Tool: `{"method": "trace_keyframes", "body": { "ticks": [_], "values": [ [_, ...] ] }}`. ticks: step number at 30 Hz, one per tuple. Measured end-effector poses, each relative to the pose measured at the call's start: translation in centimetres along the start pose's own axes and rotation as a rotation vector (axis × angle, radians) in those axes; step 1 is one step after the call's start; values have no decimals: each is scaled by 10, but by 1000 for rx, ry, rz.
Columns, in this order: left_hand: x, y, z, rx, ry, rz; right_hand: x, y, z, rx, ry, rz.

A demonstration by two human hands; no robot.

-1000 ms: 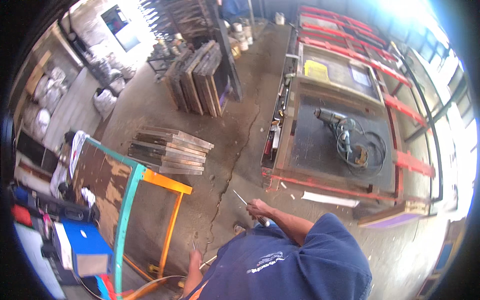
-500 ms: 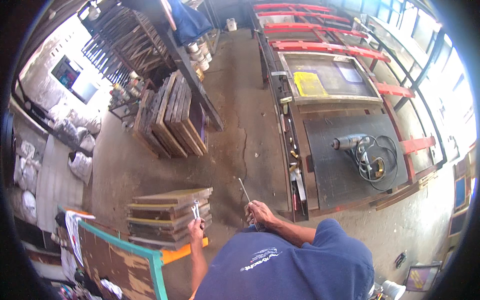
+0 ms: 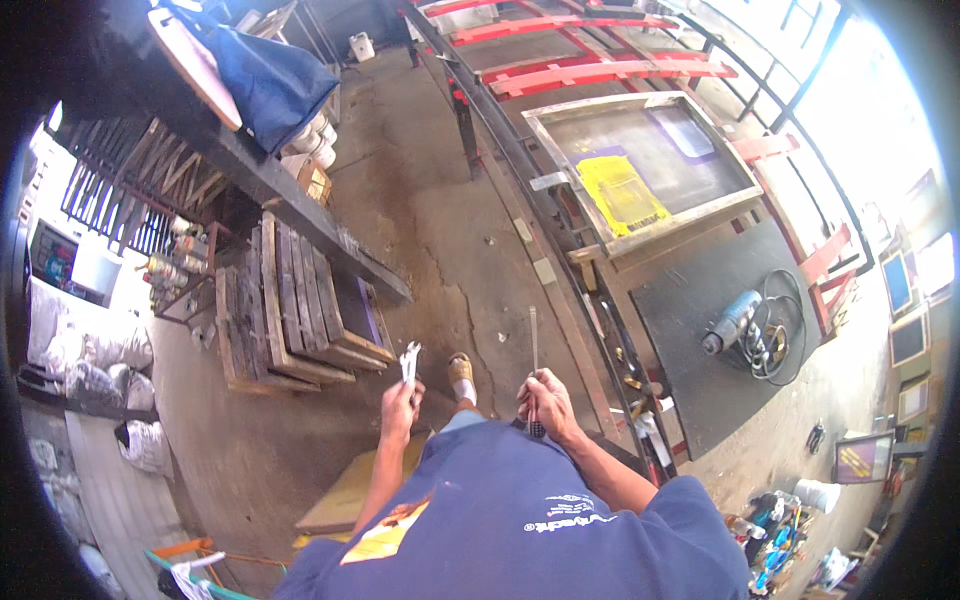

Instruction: The person carries multiple screen frames to a workbench and uses a screwdriver to tighten screws on the frame edges. They handle the frames one by one, positioning them on the bench and securing the hardware.

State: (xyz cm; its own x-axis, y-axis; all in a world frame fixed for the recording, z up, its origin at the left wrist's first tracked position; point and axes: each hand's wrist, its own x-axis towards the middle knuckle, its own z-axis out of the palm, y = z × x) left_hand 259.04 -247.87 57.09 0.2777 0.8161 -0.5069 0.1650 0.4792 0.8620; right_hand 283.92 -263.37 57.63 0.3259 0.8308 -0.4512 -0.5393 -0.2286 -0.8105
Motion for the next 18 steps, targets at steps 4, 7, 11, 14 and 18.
{"method": "trace_keyframes", "body": {
  "ticks": [4, 7, 11, 14, 18],
  "values": [
    [141, 93, 20, 197, -281, 147, 65, -3, 49, 268, 116, -102],
    [236, 158, 51, 295, -463, 320, 100, -26, 80, 81, 143, -171],
    [335, 222, 91, 416, -560, 374, 147, -39, 91, 63, 321, -266],
    [409, 263, 127, 588, -674, 684, 181, -71, 94, 164, 488, -356],
    [492, 316, 176, 823, -656, 729, 232, -123, 84, 140, 538, -392]
  ]
}}
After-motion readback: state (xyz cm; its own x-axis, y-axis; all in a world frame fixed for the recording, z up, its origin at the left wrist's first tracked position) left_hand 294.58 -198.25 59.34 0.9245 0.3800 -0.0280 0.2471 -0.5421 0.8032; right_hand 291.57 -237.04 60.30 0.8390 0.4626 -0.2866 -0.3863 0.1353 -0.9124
